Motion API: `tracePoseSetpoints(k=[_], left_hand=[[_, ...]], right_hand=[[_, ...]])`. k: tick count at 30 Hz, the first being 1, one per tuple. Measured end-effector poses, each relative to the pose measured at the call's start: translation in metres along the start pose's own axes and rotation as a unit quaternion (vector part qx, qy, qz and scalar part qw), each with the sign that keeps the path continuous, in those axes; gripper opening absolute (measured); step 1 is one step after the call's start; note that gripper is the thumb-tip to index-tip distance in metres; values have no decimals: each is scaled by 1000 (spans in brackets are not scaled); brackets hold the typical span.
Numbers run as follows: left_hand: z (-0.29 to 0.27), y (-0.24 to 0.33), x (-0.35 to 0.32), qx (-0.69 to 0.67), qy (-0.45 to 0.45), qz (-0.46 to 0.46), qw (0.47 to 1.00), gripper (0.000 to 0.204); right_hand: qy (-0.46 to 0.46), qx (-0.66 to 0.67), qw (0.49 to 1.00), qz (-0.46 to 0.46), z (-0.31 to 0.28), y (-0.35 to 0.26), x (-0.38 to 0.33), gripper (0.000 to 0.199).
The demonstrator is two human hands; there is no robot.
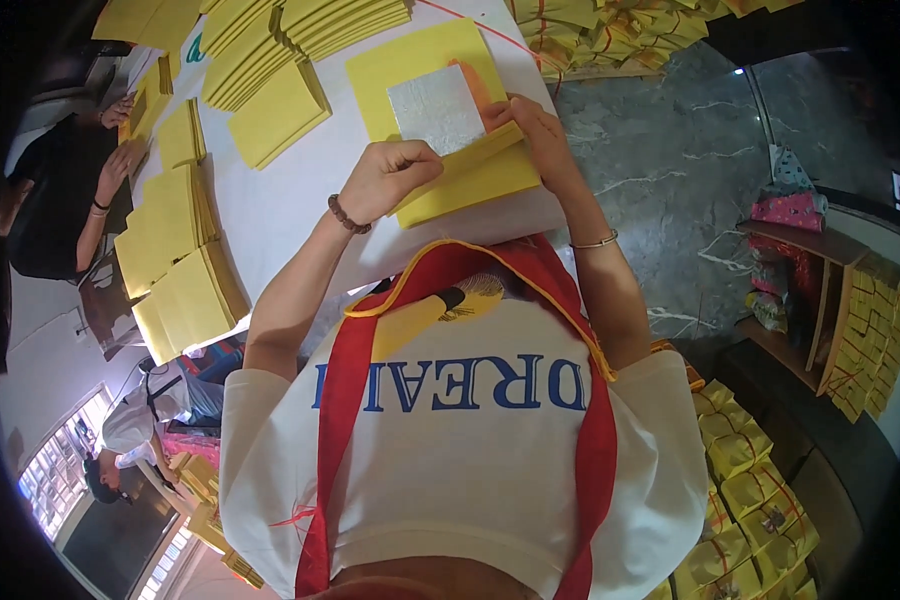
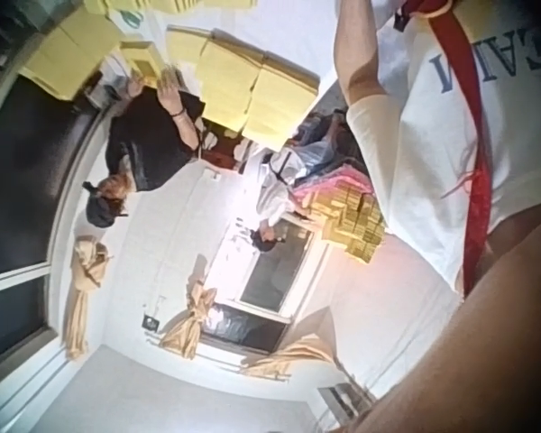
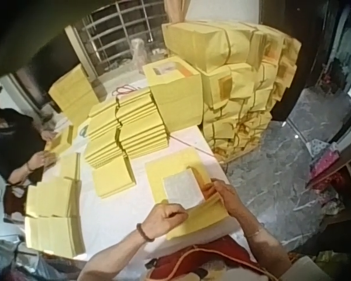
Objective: The person is folding and stacking individual sheets of yellow paper into bundles.
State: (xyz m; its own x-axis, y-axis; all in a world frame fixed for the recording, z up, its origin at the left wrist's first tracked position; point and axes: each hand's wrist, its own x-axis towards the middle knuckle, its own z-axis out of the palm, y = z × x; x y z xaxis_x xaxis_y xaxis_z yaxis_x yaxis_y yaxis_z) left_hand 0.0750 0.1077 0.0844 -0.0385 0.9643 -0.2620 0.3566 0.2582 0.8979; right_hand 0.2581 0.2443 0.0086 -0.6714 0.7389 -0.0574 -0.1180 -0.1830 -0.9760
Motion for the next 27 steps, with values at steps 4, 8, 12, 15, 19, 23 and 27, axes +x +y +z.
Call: tracePoseSetpoints(k=[4, 8, 12, 15, 19, 23, 27], left_hand=[[1, -5, 4, 2, 19, 32, 999, 19], [-3, -1, 3, 11, -19, -3, 1000, 15], [-3, -6, 4, 3, -9, -4, 1000, 16], [-3, -8, 7, -62, 43, 25, 997, 19], [-10, -7, 11, -92, -17, -16, 995, 19], [-10, -11, 11, -87, -35, -13, 996, 19], [-8, -11, 12, -86, -35, -5, 996, 19]], right_hand=[[-8, 10, 1000, 3, -4, 2, 1, 40], [-9, -4, 1000, 21, -3, -3, 1, 40], [-47, -19, 999, 15, -7, 1, 1, 42], [-72, -54, 996, -18, -17, 10, 0, 50], [-92, -42, 994, -35, -18, 11, 3, 53], [-80, -39, 996, -31, -11, 1, 2, 54], [-102, -29, 994, -34, -17, 6, 4, 54]])
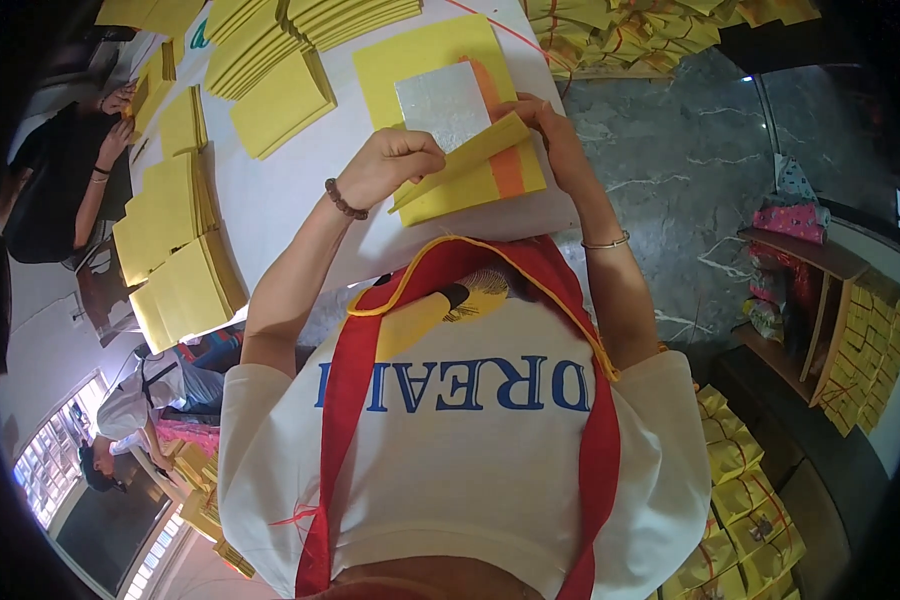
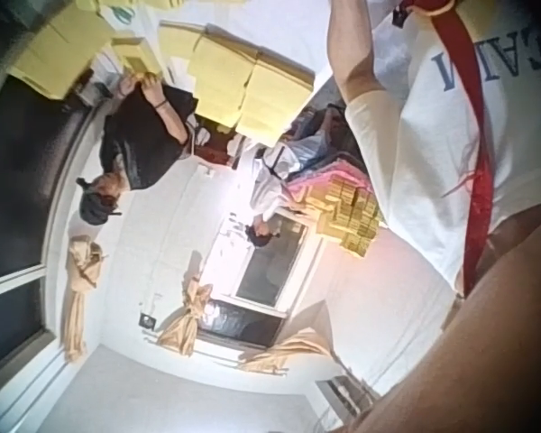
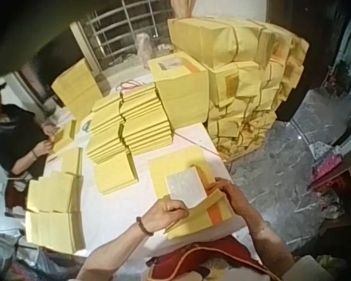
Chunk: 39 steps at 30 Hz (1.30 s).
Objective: The person is folding and stacking individual sheets of yellow paper into bundles.
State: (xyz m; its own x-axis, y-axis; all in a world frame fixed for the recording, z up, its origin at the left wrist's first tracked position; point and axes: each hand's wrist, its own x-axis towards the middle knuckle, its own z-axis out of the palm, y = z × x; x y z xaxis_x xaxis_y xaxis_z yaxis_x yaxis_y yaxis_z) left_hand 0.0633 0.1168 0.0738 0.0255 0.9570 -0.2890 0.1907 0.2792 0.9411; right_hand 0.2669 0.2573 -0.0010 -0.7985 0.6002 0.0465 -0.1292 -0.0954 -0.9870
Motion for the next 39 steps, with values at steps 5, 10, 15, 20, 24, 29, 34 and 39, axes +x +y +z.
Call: tracePoseSetpoints(k=[5, 10, 15, 20, 24, 29, 34, 39], left_hand=[[-3, 5, -1, -20, 24, -15, 999, 20], [-13, 8, -2, -50, 7, -37, 998, 20], [-45, 4, -26, -149, -21, 138, 979, 44], [-28, -24, -33, 266, 130, 193, 935, 49], [-18, -29, -27, 464, 229, 255, 817, 39], [-16, -4, -50, 516, 216, 309, 769, 33], [4, -11, -70, 402, 196, 275, 851, 26], [14, -26, -62, 282, 260, 198, 902, 19]], right_hand=[[-12, -9, 1000, -15, 0, -5, -4, 36], [-23, -92, 995, 25, 2, -14, -2, 36], [33, 2, 996, 88, 3, 0, -4, 30], [69, 68, 984, 152, 3, -3, -4, 30], [-13, -189, 980, -54, 3, -20, -1, 39], [10, -442, 883, -157, 16, -67, -13, 39], [-177, -488, 842, -147, 14, -83, -27, 25], [-63, -400, 914, -26, 29, -71, -25, 24]])
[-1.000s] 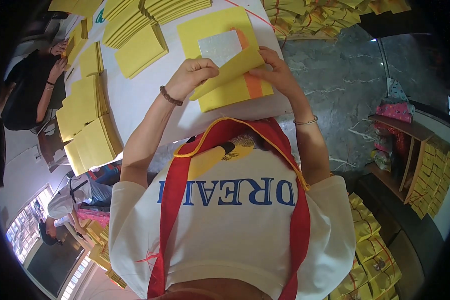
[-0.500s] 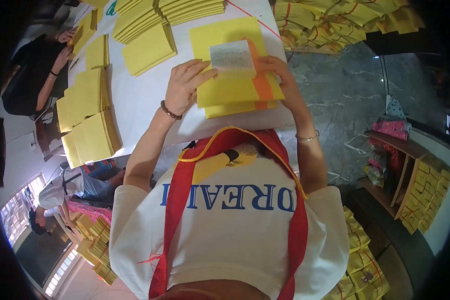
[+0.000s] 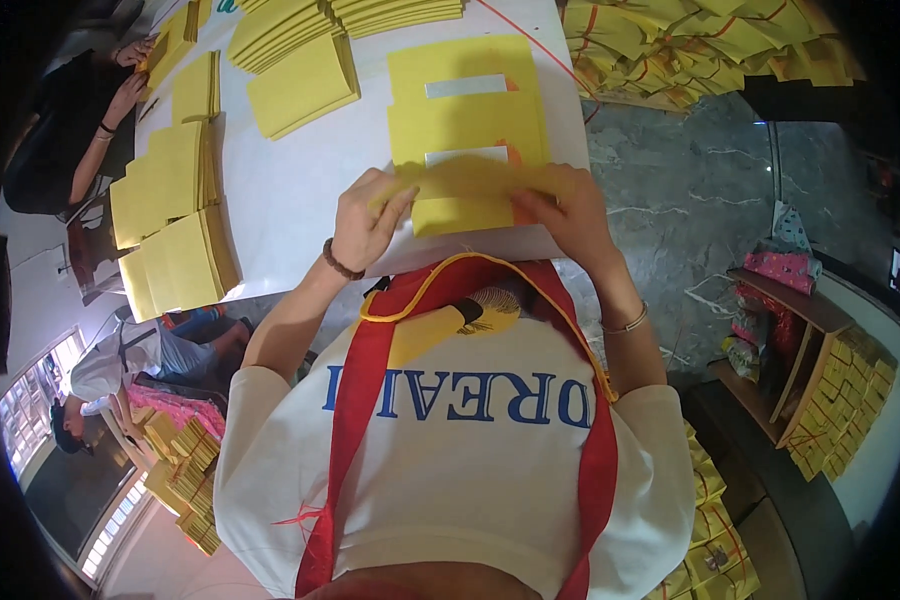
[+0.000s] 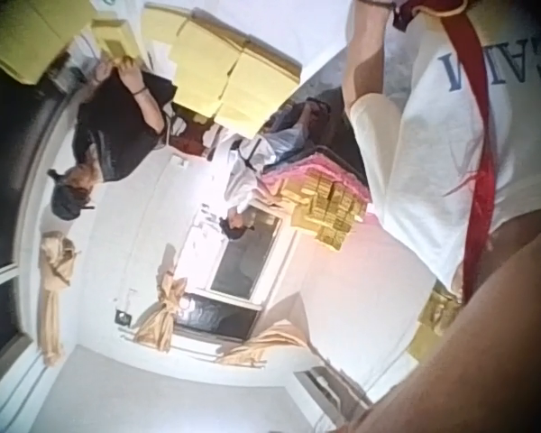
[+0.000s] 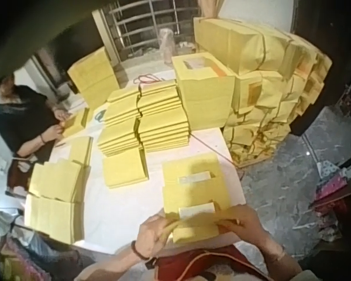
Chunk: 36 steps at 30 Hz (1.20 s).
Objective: The person is folding and stacking individual sheets of yellow paper into bundles.
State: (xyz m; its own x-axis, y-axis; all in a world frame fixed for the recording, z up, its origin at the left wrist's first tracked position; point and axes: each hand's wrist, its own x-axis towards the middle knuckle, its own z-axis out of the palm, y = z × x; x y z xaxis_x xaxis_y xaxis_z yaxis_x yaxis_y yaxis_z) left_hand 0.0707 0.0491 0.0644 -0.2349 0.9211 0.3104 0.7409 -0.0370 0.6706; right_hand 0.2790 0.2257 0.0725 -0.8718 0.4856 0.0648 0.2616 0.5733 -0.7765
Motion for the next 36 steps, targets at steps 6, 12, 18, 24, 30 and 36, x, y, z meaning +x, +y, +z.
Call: tracePoseSetpoints(k=[6, 12, 18, 24, 30, 36], left_hand=[[21, -11, 7, -314, 57, -278, 906, 29], [15, -11, 6, -321, 2, -317, 892, 43], [19, -7, 7, -311, 37, -283, 906, 60], [9, 2, 22, -370, 42, -349, 860, 72], [18, -4, 20, -392, 81, -344, 849, 69], [18, -4, 15, -378, 96, -330, 860, 55]], right_hand=[[96, 205, 960, 167, 13, -8, 18, 32], [67, 166, 972, 150, 13, 6, 17, 39], [60, 214, 954, 199, 18, 9, 21, 33], [77, 292, 933, 198, 21, 13, 22, 32], [101, 251, 943, 193, 28, 20, 24, 31], [88, 148, 959, 224, 23, 5, 26, 28]])
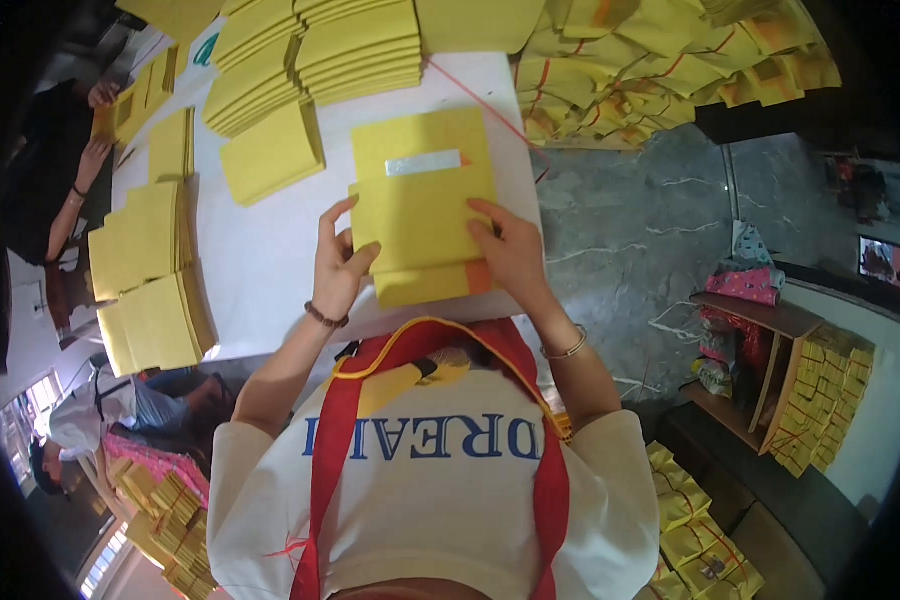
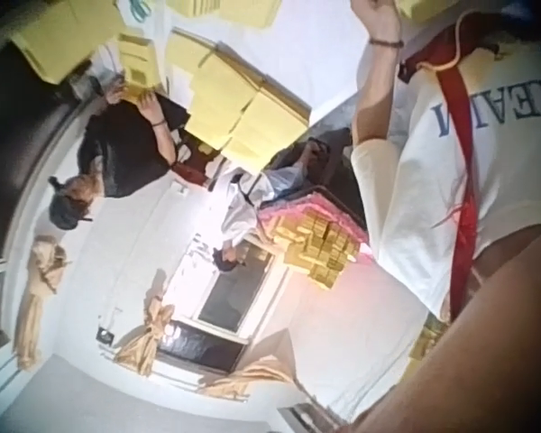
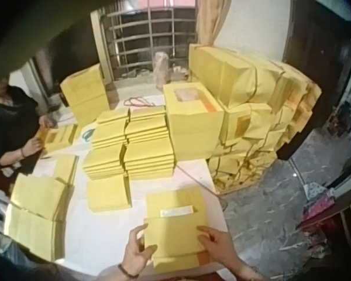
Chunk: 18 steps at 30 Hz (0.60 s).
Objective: The person is folding and stacking individual sheets of yellow paper into bundles.
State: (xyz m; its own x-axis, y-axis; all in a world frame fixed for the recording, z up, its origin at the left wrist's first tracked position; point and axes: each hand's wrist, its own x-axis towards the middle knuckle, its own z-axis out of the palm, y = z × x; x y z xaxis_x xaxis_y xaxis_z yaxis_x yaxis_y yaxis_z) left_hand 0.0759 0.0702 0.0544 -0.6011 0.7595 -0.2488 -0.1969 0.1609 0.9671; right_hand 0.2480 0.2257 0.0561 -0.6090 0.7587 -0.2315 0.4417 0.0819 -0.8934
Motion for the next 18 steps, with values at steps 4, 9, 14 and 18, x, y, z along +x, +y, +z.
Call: tracePoseSetpoints(k=[4, 9, 14, 18], left_hand=[[-2, -2, -4, 39, 9, -12, 999, 38], [25, 34, -16, 607, 1, 379, 698, 59], [41, 19, -9, 541, -210, 403, 708, 69], [39, 8, -8, 534, -228, 358, 731, 74]], right_hand=[[26, -26, 999, -17, 3, -1, 1, 27], [27, -66, 997, 6, 1, -3, 3, 28], [38, -19, 999, -27, 4, 3, 4, 28], [31, -77, 996, -24, 2, -7, 1, 29]])
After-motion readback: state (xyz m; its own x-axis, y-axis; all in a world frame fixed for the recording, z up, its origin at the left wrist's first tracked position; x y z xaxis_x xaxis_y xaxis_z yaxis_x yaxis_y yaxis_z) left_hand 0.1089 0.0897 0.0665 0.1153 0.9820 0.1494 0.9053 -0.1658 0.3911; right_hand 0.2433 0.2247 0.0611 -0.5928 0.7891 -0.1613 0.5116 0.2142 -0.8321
